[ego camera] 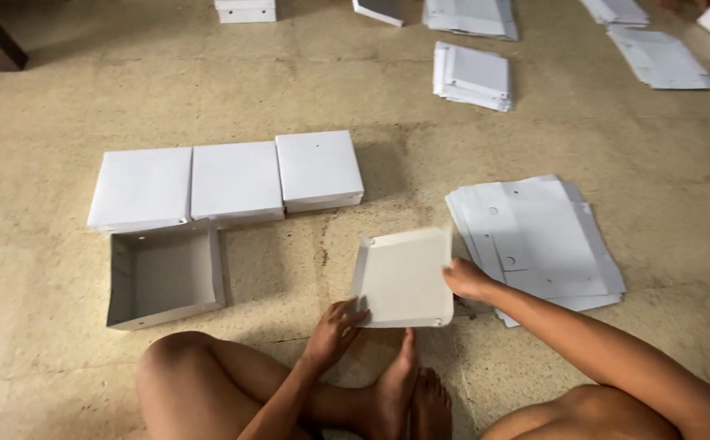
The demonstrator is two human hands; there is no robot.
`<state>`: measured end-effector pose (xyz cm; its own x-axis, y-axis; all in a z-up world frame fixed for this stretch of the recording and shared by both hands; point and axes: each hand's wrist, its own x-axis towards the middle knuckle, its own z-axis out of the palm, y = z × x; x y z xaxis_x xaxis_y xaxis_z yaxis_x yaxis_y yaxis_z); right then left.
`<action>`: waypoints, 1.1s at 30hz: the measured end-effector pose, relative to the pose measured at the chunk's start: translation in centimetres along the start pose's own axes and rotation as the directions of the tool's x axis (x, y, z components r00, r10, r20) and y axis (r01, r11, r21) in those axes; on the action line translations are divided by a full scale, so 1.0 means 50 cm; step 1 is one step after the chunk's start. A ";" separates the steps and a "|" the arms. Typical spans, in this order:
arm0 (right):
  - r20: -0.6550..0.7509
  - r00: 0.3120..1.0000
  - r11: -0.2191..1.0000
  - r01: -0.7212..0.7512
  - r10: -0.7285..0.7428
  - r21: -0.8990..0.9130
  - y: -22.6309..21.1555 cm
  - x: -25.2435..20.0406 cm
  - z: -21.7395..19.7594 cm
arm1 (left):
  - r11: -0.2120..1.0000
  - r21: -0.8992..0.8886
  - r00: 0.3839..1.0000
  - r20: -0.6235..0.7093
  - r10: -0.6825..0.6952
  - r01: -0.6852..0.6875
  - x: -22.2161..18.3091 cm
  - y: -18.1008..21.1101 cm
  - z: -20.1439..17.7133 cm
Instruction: Folding and assembling white cardboard boxes from flat pre-cut sheets while sitting on the floor.
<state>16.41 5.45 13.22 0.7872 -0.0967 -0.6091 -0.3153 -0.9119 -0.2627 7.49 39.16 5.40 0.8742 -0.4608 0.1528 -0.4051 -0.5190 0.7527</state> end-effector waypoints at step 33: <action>-0.276 0.923 0.784 0.375 -0.267 0.494 -0.182 -0.141 -0.076 | 0.298 -0.939 0.712 -0.326 -0.622 -0.169 0.040 -0.057 -0.106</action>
<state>15.74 12.90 22.73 0.9575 0.0443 -0.2851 -0.2139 -0.5544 -0.8043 11.80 43.53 6.93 0.9618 0.2289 -0.1504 -0.0175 0.5996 0.8001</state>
